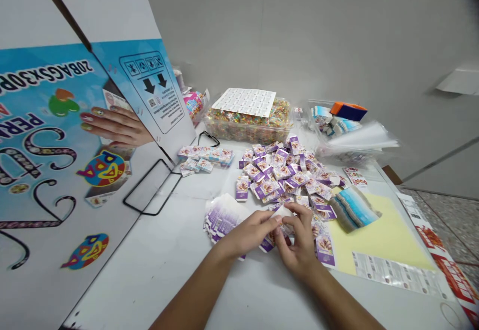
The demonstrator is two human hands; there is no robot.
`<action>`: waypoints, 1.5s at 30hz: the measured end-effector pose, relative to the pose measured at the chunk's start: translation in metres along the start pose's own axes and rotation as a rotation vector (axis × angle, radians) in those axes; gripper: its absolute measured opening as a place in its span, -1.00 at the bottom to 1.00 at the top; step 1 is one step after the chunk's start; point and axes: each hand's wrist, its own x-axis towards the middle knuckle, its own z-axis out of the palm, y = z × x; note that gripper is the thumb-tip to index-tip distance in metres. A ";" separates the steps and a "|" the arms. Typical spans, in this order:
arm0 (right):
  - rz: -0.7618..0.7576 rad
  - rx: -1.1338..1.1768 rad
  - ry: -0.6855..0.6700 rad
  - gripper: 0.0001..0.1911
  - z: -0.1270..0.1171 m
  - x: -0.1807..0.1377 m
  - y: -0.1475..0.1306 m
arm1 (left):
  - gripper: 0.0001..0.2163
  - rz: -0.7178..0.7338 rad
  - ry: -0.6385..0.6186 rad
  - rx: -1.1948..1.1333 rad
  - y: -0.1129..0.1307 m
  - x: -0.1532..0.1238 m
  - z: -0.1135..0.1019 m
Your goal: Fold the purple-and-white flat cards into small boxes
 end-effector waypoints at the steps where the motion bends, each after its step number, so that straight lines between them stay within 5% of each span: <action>1: -0.020 -0.041 -0.013 -0.80 0.000 0.001 0.000 | -0.62 -0.024 0.070 -0.052 0.000 0.000 0.001; 5: -0.046 -0.104 -0.041 -0.71 0.002 0.003 -0.002 | -0.64 -0.016 0.232 -0.198 -0.007 0.005 0.009; 9: 0.026 0.052 0.065 -0.63 0.006 0.000 -0.003 | -0.78 -0.019 0.322 -0.250 -0.015 0.009 0.016; 12: 0.009 0.071 0.124 -0.62 0.006 -0.001 -0.005 | -0.80 0.052 0.260 -0.288 -0.016 0.008 0.014; 16: -0.024 0.049 0.021 -0.69 0.002 0.004 -0.009 | -0.82 0.064 0.242 -0.319 -0.016 0.008 0.010; 21: 0.144 0.153 0.004 -0.86 0.007 -0.001 -0.005 | -0.74 -0.031 0.053 -0.479 -0.017 0.013 0.014; 23: 0.260 0.199 0.108 -0.94 0.011 -0.007 0.002 | -0.74 0.022 0.068 -0.392 -0.016 0.013 0.015; 27: 0.406 0.248 0.231 -0.50 0.015 -0.014 0.015 | -0.75 0.192 0.245 -0.042 -0.013 0.010 0.016; 34: 0.215 0.210 0.143 -0.76 0.005 -0.002 0.010 | -0.77 0.309 0.304 0.150 -0.006 0.008 0.012; 38: 0.420 0.387 0.216 -0.91 0.008 -0.001 0.006 | -0.75 0.349 0.271 0.283 -0.004 0.006 0.013; 45: 0.840 0.829 0.209 -0.78 0.011 -0.001 0.008 | -0.77 0.500 0.245 0.500 -0.009 0.004 0.007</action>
